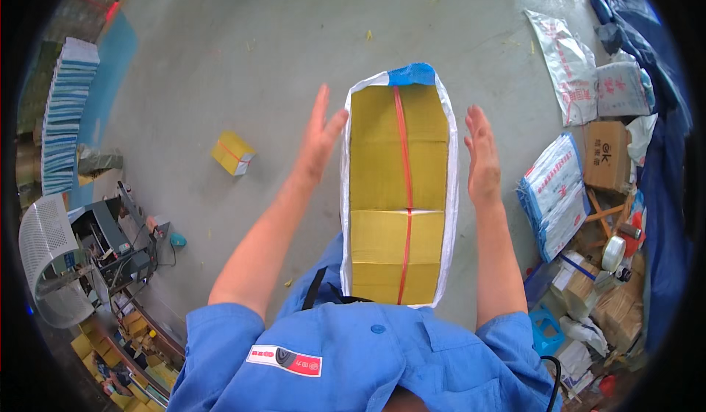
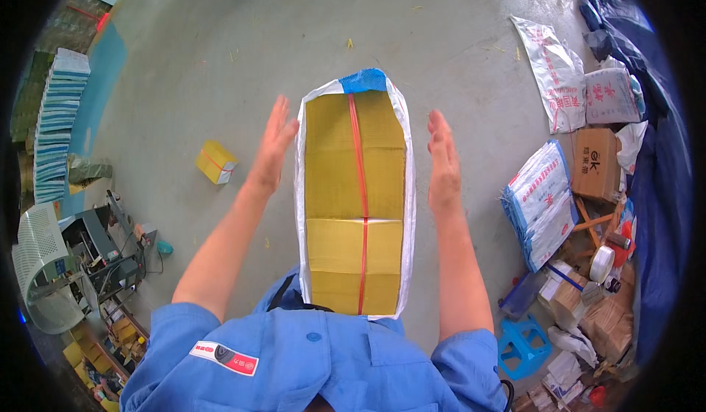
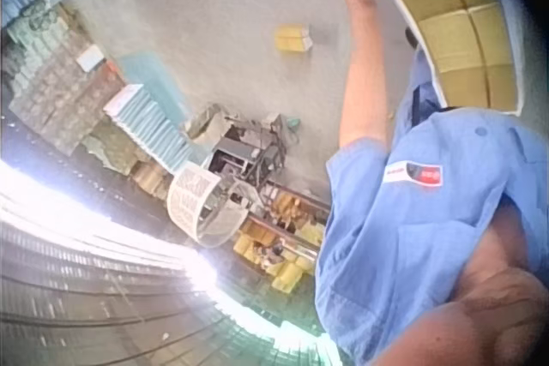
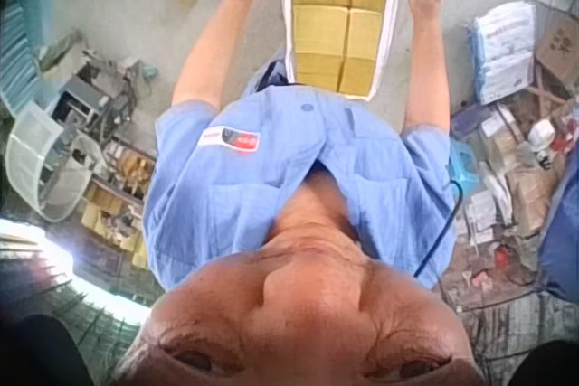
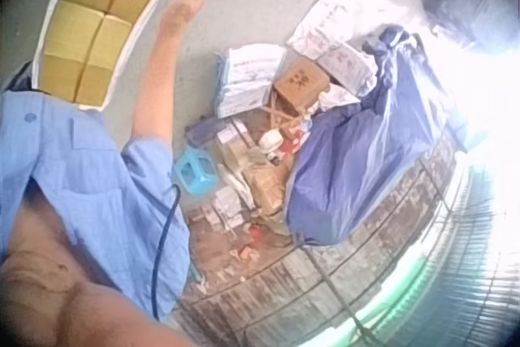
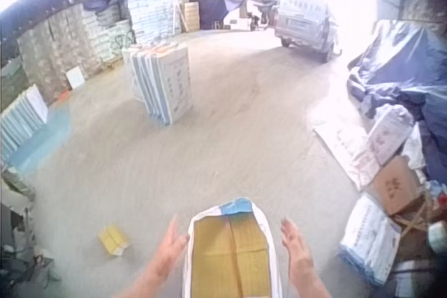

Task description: Packing bundled yellow paper stacks into a large white plastic woven bag.

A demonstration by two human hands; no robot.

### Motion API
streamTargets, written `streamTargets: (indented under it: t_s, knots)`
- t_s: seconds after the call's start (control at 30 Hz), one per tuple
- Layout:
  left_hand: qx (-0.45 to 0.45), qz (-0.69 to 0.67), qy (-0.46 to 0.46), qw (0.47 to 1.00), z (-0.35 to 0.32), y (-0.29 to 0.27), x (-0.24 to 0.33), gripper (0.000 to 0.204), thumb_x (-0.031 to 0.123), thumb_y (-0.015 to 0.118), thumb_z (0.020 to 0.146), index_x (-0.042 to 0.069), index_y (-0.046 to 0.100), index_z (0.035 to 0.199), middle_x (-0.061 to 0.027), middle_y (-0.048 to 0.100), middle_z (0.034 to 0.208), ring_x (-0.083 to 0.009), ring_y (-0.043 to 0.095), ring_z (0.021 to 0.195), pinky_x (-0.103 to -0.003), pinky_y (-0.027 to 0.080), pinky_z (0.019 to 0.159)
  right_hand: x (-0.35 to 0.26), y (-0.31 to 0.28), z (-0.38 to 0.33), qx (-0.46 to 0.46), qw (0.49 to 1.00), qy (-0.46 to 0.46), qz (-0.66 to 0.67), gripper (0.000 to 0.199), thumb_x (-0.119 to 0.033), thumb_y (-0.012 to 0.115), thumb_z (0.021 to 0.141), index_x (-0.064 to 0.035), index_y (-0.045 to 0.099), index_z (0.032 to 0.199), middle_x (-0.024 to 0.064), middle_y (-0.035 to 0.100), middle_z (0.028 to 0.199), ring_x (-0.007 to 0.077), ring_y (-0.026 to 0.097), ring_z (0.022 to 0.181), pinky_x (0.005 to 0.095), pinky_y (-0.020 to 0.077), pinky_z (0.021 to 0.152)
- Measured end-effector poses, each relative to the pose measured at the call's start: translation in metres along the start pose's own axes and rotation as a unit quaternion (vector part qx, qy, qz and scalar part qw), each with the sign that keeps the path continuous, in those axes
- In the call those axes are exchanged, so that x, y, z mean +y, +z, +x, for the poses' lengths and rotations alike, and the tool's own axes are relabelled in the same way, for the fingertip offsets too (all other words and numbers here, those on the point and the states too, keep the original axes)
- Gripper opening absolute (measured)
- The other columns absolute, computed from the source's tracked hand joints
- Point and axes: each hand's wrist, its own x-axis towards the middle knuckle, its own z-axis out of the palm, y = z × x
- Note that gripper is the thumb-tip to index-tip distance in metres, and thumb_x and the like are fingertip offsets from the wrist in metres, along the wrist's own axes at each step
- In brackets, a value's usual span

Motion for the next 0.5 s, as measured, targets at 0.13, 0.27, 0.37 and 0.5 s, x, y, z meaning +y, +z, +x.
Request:
streamTargets:
  t_s: [0.13,0.27,0.37,0.5]
  knots:
    - [-0.021,-0.139,-0.089,0.986,0.047,0.021,-0.02,0.083,0.042,0.056,0.096,0.007,0.013,0.157,-0.0169,0.018,0.162,-0.0275,0.015,0.15,-0.038,0.018,0.12,0.028,0.024,0.057,0.043,0.987,0.06,0.144,0.064,-0.049,0.037,0.104,-0.0086,0.03,0.153,0.013,0.034,0.155,0.0255,0.032,0.143,0.0395,0.0248,0.117]
    - [-0.014,-0.221,-0.13,0.966,0.04,0.05,-0.013,0.077,0.043,0.059,0.095,0.012,0.022,0.155,-0.0135,0.036,0.151,-0.0263,0.036,0.138,-0.038,0.032,0.112,0.017,0.05,0.063,-0.067,0.933,0.117,0.333,0.061,-0.05,0.038,0.104,-0.0083,0.039,0.149,0.0125,0.046,0.147,0.025,0.041,0.137,0.0349,0.0358,0.112]
    - [-0.022,-0.182,-0.125,0.975,0.039,0.044,-0.012,0.079,0.041,0.061,0.095,0.01,0.021,0.155,-0.0142,0.032,0.154,-0.0262,0.034,0.14,-0.037,0.032,0.112,0.019,0.043,0.064,-0.084,0.954,0.122,0.261,0.058,-0.045,0.039,0.104,-0.0081,0.037,0.15,0.0103,0.044,0.147,0.023,0.043,0.134,0.0345,0.0352,0.111]
    - [0.071,0.169,0.105,0.977,0.01,0.05,-0.005,0.088,0.035,0.07,0.087,0.011,0.02,0.156,-0.0192,0.024,0.158,-0.0325,0.023,0.146,-0.042,0.026,0.116,0.011,0.026,0.035,0.031,0.985,0.099,0.136,0.054,-0.039,0.042,0.105,-0.0061,0.038,0.148,0.0117,0.043,0.148,0.0227,0.043,0.135,0.0355,0.0346,0.112]
